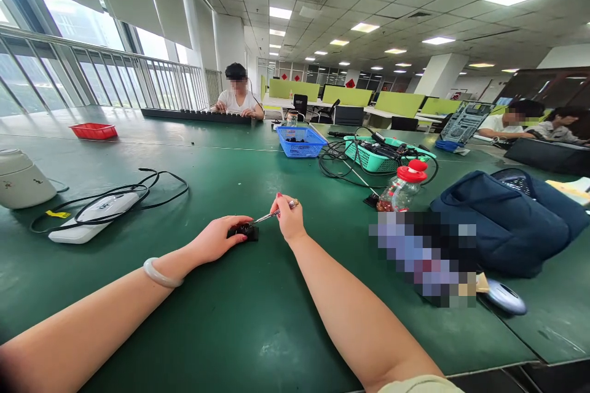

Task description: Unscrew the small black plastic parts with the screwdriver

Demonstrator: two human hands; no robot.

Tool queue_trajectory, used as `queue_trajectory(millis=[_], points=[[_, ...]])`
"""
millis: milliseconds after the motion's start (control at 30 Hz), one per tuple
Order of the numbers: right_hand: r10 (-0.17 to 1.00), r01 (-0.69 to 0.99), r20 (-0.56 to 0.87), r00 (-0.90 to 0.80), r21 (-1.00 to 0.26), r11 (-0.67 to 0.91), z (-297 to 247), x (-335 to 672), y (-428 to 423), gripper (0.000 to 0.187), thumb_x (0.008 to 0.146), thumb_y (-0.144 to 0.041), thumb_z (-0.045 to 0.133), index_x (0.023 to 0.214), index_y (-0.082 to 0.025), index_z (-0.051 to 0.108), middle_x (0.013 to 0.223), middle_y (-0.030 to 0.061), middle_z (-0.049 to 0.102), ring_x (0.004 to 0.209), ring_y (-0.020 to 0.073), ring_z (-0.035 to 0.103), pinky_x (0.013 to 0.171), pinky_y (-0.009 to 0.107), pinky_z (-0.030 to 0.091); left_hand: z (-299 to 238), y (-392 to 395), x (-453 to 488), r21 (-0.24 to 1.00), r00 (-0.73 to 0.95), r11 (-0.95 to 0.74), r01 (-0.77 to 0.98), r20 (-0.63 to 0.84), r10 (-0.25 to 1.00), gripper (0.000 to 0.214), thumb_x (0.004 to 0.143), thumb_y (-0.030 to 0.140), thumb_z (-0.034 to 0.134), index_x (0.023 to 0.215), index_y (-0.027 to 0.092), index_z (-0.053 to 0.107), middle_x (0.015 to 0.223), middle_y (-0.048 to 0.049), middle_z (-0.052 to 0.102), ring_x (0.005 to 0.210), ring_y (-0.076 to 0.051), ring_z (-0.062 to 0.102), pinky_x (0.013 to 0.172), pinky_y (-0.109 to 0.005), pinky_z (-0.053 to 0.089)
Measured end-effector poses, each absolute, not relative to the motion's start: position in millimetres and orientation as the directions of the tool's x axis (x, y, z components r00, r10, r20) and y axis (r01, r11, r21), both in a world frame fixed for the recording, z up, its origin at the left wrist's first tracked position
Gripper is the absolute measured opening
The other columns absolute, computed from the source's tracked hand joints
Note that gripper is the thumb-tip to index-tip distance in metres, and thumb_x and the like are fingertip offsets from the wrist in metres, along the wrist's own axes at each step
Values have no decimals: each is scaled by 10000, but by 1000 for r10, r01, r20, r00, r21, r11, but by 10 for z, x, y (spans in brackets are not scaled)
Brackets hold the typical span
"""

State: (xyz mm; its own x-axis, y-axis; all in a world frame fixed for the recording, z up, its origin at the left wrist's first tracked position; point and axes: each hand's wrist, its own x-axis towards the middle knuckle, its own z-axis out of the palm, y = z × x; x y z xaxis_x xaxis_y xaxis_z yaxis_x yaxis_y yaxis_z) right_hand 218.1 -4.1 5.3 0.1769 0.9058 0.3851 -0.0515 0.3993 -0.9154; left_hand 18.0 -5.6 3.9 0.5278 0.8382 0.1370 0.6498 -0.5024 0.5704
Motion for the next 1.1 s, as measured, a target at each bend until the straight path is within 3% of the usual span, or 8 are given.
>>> queue_trajectory(millis=[267,533,1100], points=[[923,-25,376,85,-925,379,121,2188,-51,442,776,-481,522,440,-194,512,398,-40,369,386,77,329,412,241,246,35,-57,162,574,536,-507,643,136,833,427,815,323,533,1229,244,596,1202,-38,649,1099,-238,584,1028,-388,442],[940,-65,316,125,-943,326,94,2231,9,468,765,-535,529,441,-197,510,376,-43,358,358,76,322,398,239,243,32,-46,161,564,560,-530,633,139,817,386,827,317,513,1192,257,625,1205,-29,655,1128,-242,572,1054,-390,427],[938,-119,333,94,-932,343,37,2239,63,473,785,-525,530,450,-190,528,384,-46,356,350,69,322,391,230,243,29,-46,161,546,568,-542,639,140,811,383,841,315,506,1204,252,614,1207,-37,650,1133,-246,558,1045,-399,426]])
